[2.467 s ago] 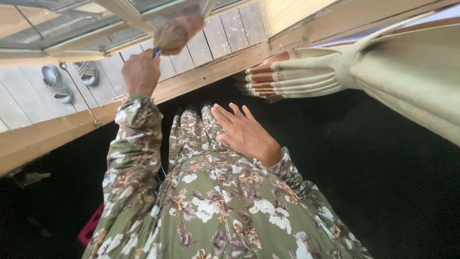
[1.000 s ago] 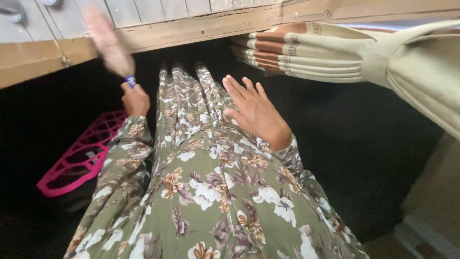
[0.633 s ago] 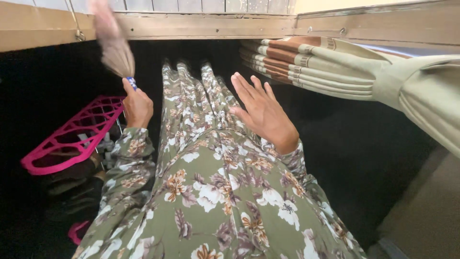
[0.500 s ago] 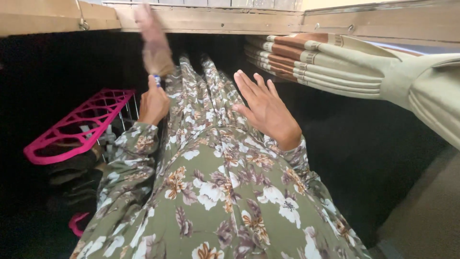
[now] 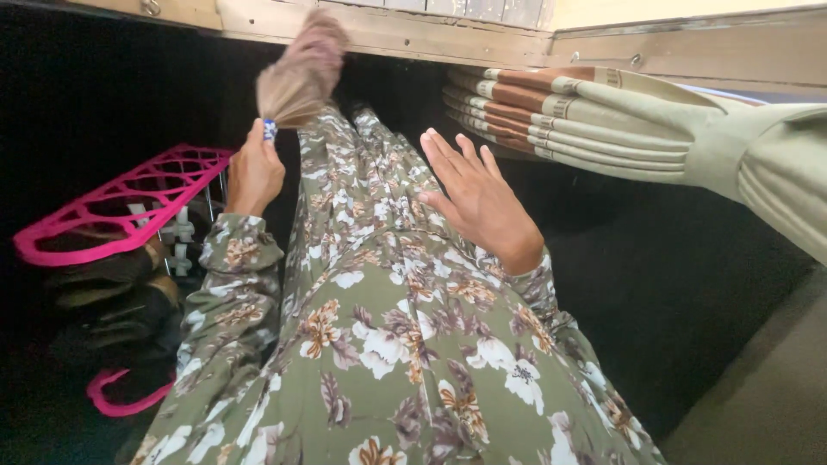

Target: The person uses a small brush to sweep dust and debris from a wooden windowsill. The camera remains in a fixed first-person view as the person repeatedly brushes along the sill's length.

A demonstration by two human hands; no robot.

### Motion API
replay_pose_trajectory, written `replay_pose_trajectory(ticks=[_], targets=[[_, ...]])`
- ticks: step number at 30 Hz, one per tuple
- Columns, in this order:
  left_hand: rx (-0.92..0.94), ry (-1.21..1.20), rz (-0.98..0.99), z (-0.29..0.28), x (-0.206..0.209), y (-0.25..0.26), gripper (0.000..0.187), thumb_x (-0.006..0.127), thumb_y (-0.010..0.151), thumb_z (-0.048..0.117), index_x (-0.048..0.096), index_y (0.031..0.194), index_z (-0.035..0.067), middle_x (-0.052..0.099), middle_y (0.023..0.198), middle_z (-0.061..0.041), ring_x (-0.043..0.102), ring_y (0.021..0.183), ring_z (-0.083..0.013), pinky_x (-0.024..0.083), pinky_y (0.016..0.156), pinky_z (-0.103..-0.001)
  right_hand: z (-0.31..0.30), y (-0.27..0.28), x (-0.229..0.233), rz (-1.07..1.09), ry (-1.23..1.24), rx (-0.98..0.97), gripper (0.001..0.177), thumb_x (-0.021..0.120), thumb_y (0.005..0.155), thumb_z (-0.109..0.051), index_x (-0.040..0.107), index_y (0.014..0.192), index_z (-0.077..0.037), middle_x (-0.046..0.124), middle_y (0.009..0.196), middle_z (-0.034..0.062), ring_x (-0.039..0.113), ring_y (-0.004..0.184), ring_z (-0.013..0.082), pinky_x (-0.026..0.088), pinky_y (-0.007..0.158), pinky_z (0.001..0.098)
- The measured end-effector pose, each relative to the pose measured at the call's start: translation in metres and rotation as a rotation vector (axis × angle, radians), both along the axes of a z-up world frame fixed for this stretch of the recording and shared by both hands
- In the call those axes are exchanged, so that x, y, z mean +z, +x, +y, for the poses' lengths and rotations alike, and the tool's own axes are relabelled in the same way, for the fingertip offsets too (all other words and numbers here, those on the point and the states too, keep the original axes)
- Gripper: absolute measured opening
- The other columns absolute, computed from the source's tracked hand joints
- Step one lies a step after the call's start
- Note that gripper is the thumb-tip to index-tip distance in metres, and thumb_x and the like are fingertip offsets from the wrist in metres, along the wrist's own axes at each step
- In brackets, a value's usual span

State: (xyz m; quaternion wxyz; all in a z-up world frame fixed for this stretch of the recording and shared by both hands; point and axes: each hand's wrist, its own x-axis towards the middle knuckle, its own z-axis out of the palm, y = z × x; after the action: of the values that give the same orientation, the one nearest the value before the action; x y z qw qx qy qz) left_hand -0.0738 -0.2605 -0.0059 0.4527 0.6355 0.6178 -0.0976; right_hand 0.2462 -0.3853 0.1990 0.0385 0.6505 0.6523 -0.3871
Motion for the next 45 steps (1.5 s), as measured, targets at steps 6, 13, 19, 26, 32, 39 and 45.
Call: replay_pose_trajectory(ticks=[6, 13, 19, 26, 32, 39, 45], targets=[[-0.009, -0.047, 0.064, -0.020, -0.007, 0.016, 0.058, 0.032, 0.105, 0.022, 0.024, 0.160, 0.007, 0.062, 0.124, -0.042, 0.063, 0.116, -0.0527, 0.051, 0.098, -0.061, -0.012, 0.005, -0.003, 0.000, -0.022, -0.037, 0.070, 0.043, 0.108, -0.048, 0.021, 0.164, -0.012, 0.032, 0.165, 0.0133, 0.029, 0.147, 0.0482, 0.023, 0.116, 0.0698], [0.061, 0.166, -0.103, -0.024, -0.061, 0.000, 0.052, 0.041, 0.105, 0.023, 0.044, 0.156, 0.013, 0.062, 0.132, -0.031, 0.061, 0.115, -0.0512, 0.050, 0.095, -0.061, -0.022, 0.002, -0.003, -0.017, 0.027, -0.025, 0.067, 0.046, 0.108, -0.044, 0.028, 0.162, -0.008, 0.034, 0.164, 0.0150, 0.031, 0.146, 0.0488, 0.026, 0.115, 0.0688], [0.025, 0.074, 0.002, -0.045, -0.124, 0.023, 0.055, 0.039, 0.106, 0.030, 0.032, 0.158, 0.013, 0.069, 0.114, -0.036, 0.068, 0.109, -0.0470, 0.056, 0.091, -0.056, -0.030, -0.005, -0.010, -0.038, 0.053, -0.078, 0.067, 0.049, 0.107, -0.042, 0.031, 0.161, -0.007, 0.037, 0.162, 0.0165, 0.034, 0.145, 0.0495, 0.029, 0.114, 0.0691], [-0.253, -0.011, -0.282, -0.002, -0.040, 0.117, 0.050, 0.043, 0.104, 0.037, 0.048, 0.151, 0.022, 0.068, 0.125, -0.024, 0.063, 0.119, -0.0443, 0.050, 0.101, -0.056, -0.031, -0.014, -0.004, -0.022, 0.060, -0.233, 0.069, 0.050, 0.107, -0.042, 0.028, 0.161, -0.006, 0.034, 0.163, 0.0169, 0.034, 0.144, 0.0513, 0.030, 0.112, 0.0713], [-0.381, -0.043, -0.111, 0.047, -0.036, 0.111, 0.053, 0.039, 0.107, 0.045, 0.036, 0.154, 0.022, 0.066, 0.126, -0.027, 0.063, 0.119, -0.0450, 0.048, 0.102, -0.056, -0.026, -0.026, -0.004, -0.039, 0.061, -0.414, 0.070, 0.049, 0.106, -0.043, 0.028, 0.161, -0.006, 0.035, 0.163, 0.0168, 0.036, 0.143, 0.0521, 0.031, 0.111, 0.0719], [-1.001, 0.249, 0.070, 0.111, -0.062, 0.121, 0.039, 0.040, 0.108, 0.047, 0.046, 0.145, 0.035, 0.077, 0.099, -0.019, 0.075, 0.096, -0.0401, 0.058, 0.086, -0.056, -0.003, -0.046, 0.008, -0.010, 0.099, -0.566, 0.069, 0.050, 0.107, -0.040, 0.028, 0.162, -0.005, 0.038, 0.161, 0.0191, 0.036, 0.142, 0.0543, 0.029, 0.110, 0.0735], [-0.885, 0.224, -0.107, 0.149, -0.061, 0.128, 0.046, 0.035, 0.112, 0.042, 0.043, 0.149, 0.017, 0.072, 0.105, -0.032, 0.069, 0.102, -0.0525, 0.051, 0.087, -0.065, 0.001, -0.058, 0.006, -0.024, 0.099, -0.712, 0.070, 0.051, 0.107, -0.041, 0.027, 0.162, -0.005, 0.034, 0.164, 0.0204, 0.034, 0.142, 0.0568, 0.029, 0.109, 0.0751]])
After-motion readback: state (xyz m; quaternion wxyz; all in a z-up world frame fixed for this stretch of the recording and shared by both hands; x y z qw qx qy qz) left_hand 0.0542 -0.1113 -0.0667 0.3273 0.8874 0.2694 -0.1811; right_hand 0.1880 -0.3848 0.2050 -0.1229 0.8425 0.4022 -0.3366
